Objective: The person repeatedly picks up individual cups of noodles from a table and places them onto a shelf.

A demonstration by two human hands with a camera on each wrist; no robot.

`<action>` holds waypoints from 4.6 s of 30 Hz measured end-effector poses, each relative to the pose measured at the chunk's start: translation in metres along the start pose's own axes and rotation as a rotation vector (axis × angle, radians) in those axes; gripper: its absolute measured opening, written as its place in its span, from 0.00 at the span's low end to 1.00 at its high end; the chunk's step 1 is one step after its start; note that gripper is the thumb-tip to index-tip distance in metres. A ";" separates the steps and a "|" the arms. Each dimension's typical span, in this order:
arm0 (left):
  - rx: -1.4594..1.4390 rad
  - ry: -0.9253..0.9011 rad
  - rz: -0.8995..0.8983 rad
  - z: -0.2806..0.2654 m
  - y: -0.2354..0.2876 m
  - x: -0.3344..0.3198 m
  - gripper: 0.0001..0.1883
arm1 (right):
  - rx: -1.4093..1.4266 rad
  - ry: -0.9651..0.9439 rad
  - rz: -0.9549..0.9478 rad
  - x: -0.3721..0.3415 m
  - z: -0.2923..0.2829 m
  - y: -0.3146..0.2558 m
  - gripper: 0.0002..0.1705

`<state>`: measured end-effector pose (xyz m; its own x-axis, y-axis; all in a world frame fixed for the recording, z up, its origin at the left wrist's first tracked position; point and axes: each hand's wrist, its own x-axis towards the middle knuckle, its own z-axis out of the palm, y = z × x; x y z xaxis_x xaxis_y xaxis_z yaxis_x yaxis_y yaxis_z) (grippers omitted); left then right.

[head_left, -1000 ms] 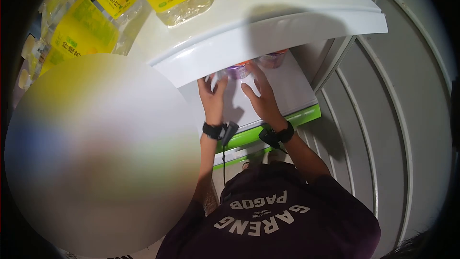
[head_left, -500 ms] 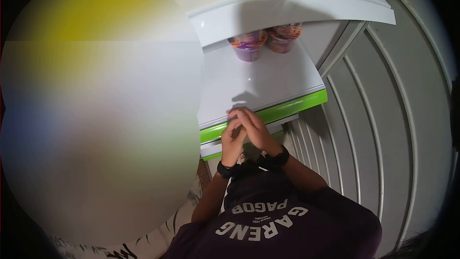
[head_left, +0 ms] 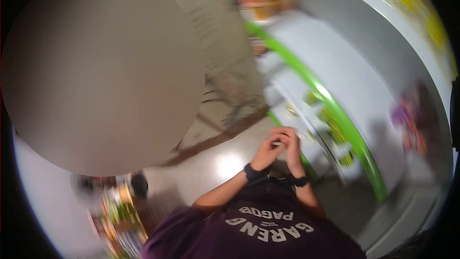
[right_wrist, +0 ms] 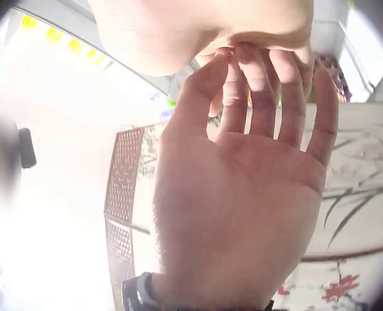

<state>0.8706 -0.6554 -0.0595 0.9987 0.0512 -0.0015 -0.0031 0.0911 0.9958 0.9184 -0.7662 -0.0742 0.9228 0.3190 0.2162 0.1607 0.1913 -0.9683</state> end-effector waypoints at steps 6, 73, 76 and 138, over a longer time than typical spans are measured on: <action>0.069 0.339 0.217 -0.065 -0.010 -0.067 0.11 | 0.290 -0.370 0.266 -0.015 0.088 0.007 0.38; -0.168 2.316 0.333 -0.738 0.137 -0.856 0.21 | 0.457 -2.196 0.436 -0.480 1.221 -0.009 0.14; -0.183 2.339 0.455 -0.767 0.136 -0.886 0.25 | 0.460 -2.166 0.419 -0.490 1.240 -0.014 0.15; 0.215 1.923 0.255 -0.814 0.114 -0.811 0.64 | 0.360 -1.446 0.441 -0.419 1.155 0.017 0.32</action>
<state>0.0183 0.1228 -0.0186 -0.4014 0.8964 0.1878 0.0385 -0.1884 0.9813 0.1297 0.1750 -0.0368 -0.2722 0.9597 0.0701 -0.3077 -0.0178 -0.9513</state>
